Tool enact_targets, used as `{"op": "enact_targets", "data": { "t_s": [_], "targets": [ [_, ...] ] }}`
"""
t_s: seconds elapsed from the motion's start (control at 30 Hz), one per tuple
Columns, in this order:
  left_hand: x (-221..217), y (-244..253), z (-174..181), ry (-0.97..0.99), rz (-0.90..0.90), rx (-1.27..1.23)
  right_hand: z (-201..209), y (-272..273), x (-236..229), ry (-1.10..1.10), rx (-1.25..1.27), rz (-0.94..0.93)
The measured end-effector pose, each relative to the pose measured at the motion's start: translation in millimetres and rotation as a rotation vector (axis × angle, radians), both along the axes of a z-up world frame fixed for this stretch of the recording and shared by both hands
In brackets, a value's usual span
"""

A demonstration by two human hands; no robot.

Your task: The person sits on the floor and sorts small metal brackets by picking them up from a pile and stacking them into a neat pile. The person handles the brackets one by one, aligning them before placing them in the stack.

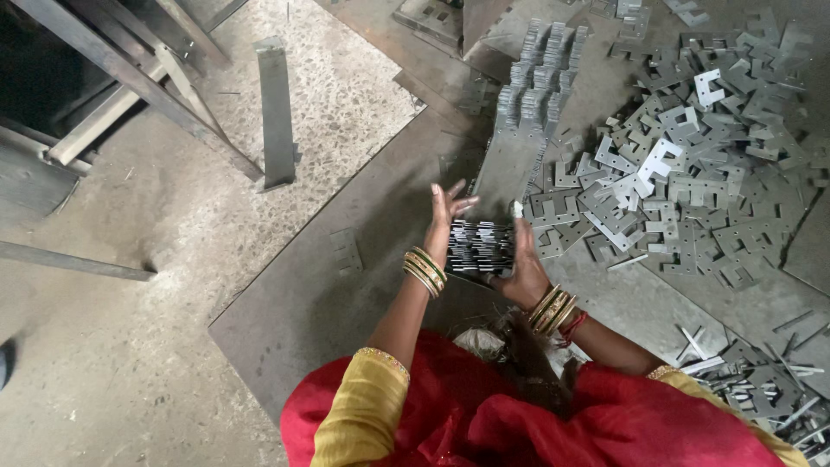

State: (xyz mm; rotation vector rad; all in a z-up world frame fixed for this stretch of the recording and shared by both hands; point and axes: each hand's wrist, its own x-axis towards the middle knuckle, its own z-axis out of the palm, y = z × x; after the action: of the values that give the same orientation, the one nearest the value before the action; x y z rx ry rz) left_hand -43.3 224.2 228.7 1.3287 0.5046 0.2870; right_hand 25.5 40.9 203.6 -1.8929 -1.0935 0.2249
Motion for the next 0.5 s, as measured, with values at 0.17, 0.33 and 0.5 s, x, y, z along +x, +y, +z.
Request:
{"op": "enact_targets", "data": {
  "t_s": [0.17,0.33,0.5],
  "targets": [
    [5.2,4.6,3.7,-0.055,-0.074,-0.048,-9.7,10.3,4.1,0.125,0.071,-0.082],
    [21.1,5.5,0.6,-0.066,0.070,-0.122,3.1,10.8,-3.4,-0.150,0.106,-0.080],
    [10.4,5.7,0.4,-0.117,-0.069,-0.171,11.4,16.8,-0.5,0.058,0.012,-0.141]
  ]
}}
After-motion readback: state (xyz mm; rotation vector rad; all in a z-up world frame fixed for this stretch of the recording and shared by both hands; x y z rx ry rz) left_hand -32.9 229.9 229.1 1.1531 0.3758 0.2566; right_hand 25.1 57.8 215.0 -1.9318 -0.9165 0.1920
